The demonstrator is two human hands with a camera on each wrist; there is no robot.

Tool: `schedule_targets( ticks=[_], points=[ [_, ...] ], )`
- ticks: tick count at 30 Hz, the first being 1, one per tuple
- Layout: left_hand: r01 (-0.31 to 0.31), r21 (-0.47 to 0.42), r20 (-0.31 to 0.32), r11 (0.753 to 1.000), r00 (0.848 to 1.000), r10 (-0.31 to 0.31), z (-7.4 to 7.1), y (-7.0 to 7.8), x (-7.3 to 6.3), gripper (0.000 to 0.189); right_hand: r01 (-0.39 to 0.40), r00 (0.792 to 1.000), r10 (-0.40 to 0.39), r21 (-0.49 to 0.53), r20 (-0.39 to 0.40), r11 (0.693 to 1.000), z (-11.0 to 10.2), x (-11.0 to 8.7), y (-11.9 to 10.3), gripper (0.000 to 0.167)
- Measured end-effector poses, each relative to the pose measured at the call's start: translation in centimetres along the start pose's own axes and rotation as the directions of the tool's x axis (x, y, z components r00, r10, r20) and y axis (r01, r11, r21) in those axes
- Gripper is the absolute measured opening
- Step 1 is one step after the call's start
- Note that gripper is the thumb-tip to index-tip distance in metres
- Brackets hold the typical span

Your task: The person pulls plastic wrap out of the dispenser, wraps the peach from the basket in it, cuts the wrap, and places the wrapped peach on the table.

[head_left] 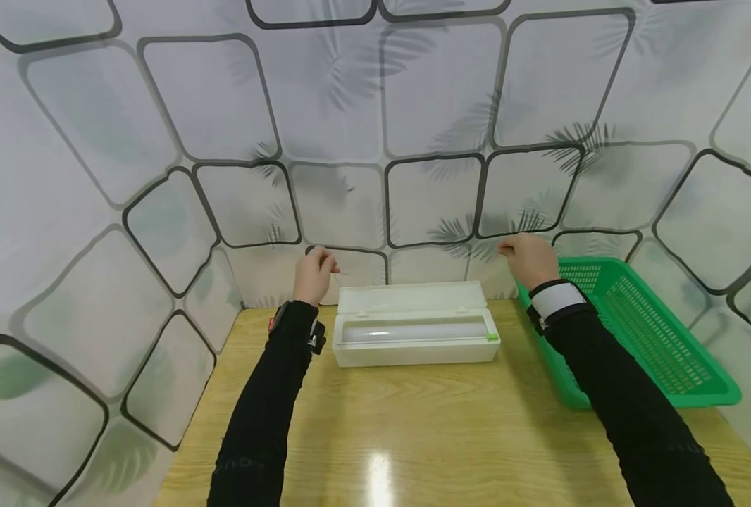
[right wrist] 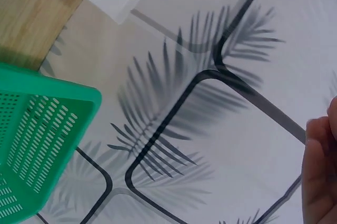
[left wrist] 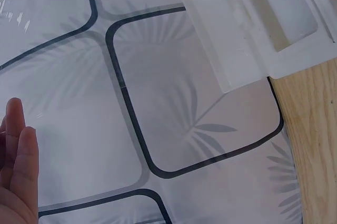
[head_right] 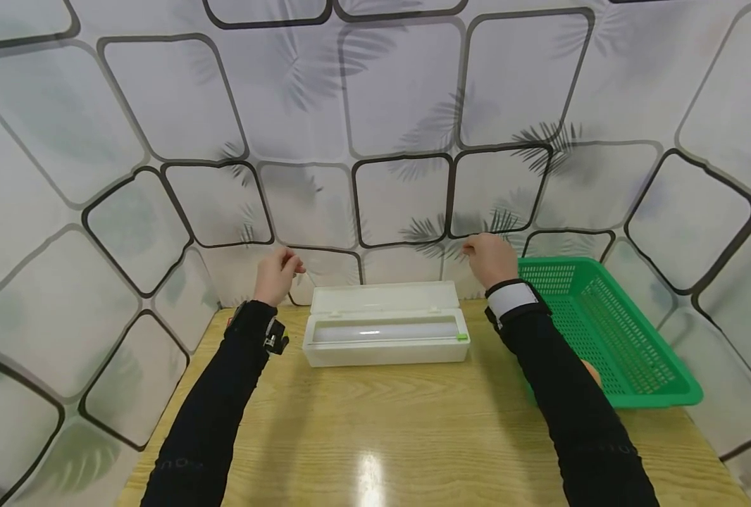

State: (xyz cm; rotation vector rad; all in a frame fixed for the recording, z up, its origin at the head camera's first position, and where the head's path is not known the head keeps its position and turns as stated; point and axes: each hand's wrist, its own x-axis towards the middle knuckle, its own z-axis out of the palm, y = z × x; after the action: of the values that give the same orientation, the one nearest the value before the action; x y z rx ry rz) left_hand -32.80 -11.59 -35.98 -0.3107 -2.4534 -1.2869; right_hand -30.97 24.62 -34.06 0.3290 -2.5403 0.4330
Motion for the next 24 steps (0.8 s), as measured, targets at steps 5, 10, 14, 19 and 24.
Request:
schedule_targets(
  ticks=[5,10,14,19,24],
  points=[
    [-0.010,-0.004,-0.020,1.000,1.000,0.010,-0.7,1.2,0.3,0.016,-0.019,0.999,0.023,0.080,-0.039,0.997,-1.1,0.5,-0.7,0.014],
    [-0.017,0.002,-0.040,1.000,0.999,0.017,-1.4,2.4,0.3,0.017,-0.101,0.993,0.113,0.240,-0.037,0.966,-2.1,0.9,-1.1,0.014],
    [-0.049,-0.005,-0.048,0.999,0.998,0.048,-2.0,3.4,0.3,0.018,-0.163,0.982,0.186,0.341,-0.034,0.926,-3.1,1.2,-1.4,0.016],
    [-0.089,-0.032,-0.074,0.996,0.994,0.086,-2.8,4.8,0.3,0.016,-0.158,0.974,0.207,0.386,-0.089,0.909,-4.2,1.5,-2.0,0.019],
    [-0.109,-0.043,-0.108,0.993,0.989,0.104,-3.2,6.1,0.2,0.017,-0.131,0.966,0.207,0.403,-0.152,0.906,-4.9,1.7,-3.0,0.019]
  ],
)
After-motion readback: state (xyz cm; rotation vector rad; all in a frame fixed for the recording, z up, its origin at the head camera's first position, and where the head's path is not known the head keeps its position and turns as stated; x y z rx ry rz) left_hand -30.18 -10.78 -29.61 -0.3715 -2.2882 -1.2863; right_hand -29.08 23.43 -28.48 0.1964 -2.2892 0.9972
